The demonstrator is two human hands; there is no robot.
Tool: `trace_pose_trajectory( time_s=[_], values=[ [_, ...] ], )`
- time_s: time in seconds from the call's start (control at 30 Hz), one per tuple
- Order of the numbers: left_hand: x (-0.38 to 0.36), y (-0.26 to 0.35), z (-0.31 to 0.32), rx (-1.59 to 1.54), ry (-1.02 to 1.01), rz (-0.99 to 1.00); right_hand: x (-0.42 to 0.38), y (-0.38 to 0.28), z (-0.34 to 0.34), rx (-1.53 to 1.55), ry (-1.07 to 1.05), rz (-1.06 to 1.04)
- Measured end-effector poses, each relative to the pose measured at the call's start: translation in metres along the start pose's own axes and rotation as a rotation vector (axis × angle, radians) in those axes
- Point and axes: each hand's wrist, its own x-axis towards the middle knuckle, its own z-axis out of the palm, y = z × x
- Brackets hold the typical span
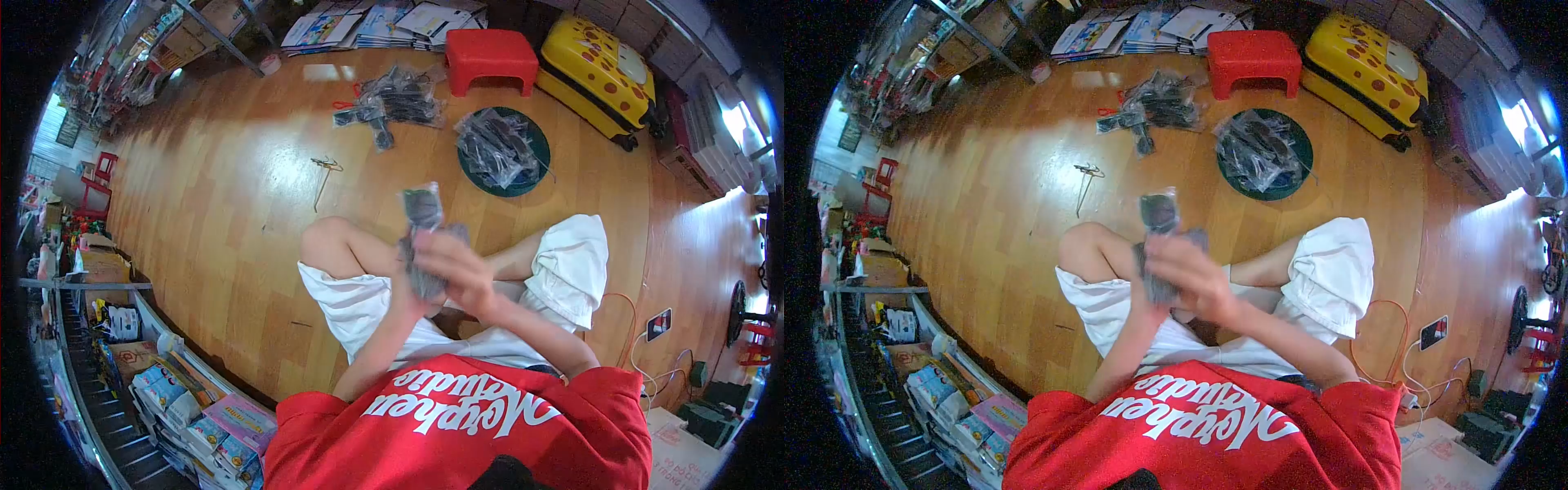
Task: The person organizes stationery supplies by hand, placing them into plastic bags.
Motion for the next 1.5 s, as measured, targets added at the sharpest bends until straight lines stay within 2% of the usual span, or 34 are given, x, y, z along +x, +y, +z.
trace_pose_trajectory(
  time_s=[0.03, 0.07, 0.1, 0.17, 0.2, 0.33, 0.47, 0.57, 0.63, 0.7, 0.73, 0.77, 0.8, 0.87, 0.9, 1.03, 1.07, 1.13, 1.17, 1.2, 1.3, 1.33, 1.43, 1.5],
  values=[
    [-0.009, -0.008, 0.006, -0.015, 0.003, -0.028, 0.015, 0.002, -0.005, -0.009, 0.068, 0.050],
    [-0.004, -0.023, -0.005, 0.179, -0.005, 0.111, 0.033, 0.003, -0.011, -0.018, 0.136, 0.097],
    [-0.004, -0.021, -0.003, 0.147, 0.030, 0.121, 0.042, 0.003, -0.013, -0.027, 0.204, 0.142],
    [-0.004, -0.014, 0.004, 0.083, 0.099, 0.137, 0.034, 0.002, -0.006, 0.007, 0.085, 0.135],
    [0.002, -0.001, 0.005, -0.147, 0.086, -0.010, 0.026, -0.001, -0.001, 0.024, 0.025, 0.134],
    [0.015, 0.014, -0.006, 0.072, 0.146, 0.192, -0.013, -0.017, 0.007, 0.097, -0.104, 0.223],
    [0.008, 0.002, 0.011, 0.118, 0.223, 0.262, -0.015, -0.025, 0.005, 0.103, 0.071, 0.399],
    [0.000, -0.007, 0.037, 0.124, 0.168, 0.253, -0.010, -0.020, 0.012, 0.205, 0.222, 0.523],
    [-0.002, -0.004, 0.036, 0.143, -0.054, 0.257, -0.023, -0.008, 0.005, 0.440, 0.211, 0.643],
    [0.000, 0.000, 0.037, 0.090, -0.303, 0.305, -0.024, -0.005, -0.011, 0.466, 0.171, 0.843],
    [0.001, 0.006, 0.033, 0.277, -0.351, 0.349, -0.017, -0.008, -0.020, 0.489, 0.154, 0.965],
    [0.000, 0.011, 0.034, 0.476, -0.226, 0.478, -0.014, -0.010, -0.027, 0.510, 0.139, 1.086],
    [-0.001, 0.018, 0.039, 0.675, -0.097, 0.604, -0.021, -0.004, -0.024, 0.497, 0.256, 1.119],
    [0.002, 0.032, 0.037, 0.843, -0.062, 0.573, -0.031, 0.001, -0.032, 0.577, 0.255, 1.155],
    [0.008, 0.043, 0.029, 0.810, -0.157, 0.418, -0.031, 0.002, -0.036, 0.619, 0.250, 1.171],
    [0.024, 0.072, -0.002, 0.631, -0.507, -0.202, -0.004, -0.012, -0.064, 0.588, -0.135, 1.169],
    [0.024, 0.070, -0.003, 0.595, -0.490, -0.222, -0.007, -0.004, -0.065, 0.512, -0.196, 1.043],
    [0.020, 0.065, -0.003, 0.525, -0.458, -0.268, -0.003, 0.003, -0.073, 0.311, -0.151, 1.042],
    [0.018, 0.062, -0.002, 0.503, -0.388, -0.227, -0.001, 0.006, -0.077, 0.211, -0.131, 1.039],
    [0.015, 0.058, 0.000, 0.482, -0.317, -0.184, 0.001, 0.010, -0.076, -0.063, 0.037, 1.018],
    [0.013, 0.035, -0.004, 0.373, -0.162, -0.043, 0.018, 0.008, -0.071, -0.116, 0.605, 0.716],
    [0.011, 0.025, -0.005, 0.329, -0.117, 0.007, 0.017, 0.006, -0.070, -0.167, 0.576, 0.703],
    [0.005, -0.006, 0.006, 0.161, -0.141, 0.073, 0.017, 0.003, -0.032, -0.247, 0.466, 0.433],
    [-0.001, -0.028, 0.011, 0.219, 0.048, 0.093, 0.003, 0.001, 0.003, -0.572, 0.114, 0.409]
  ],
)
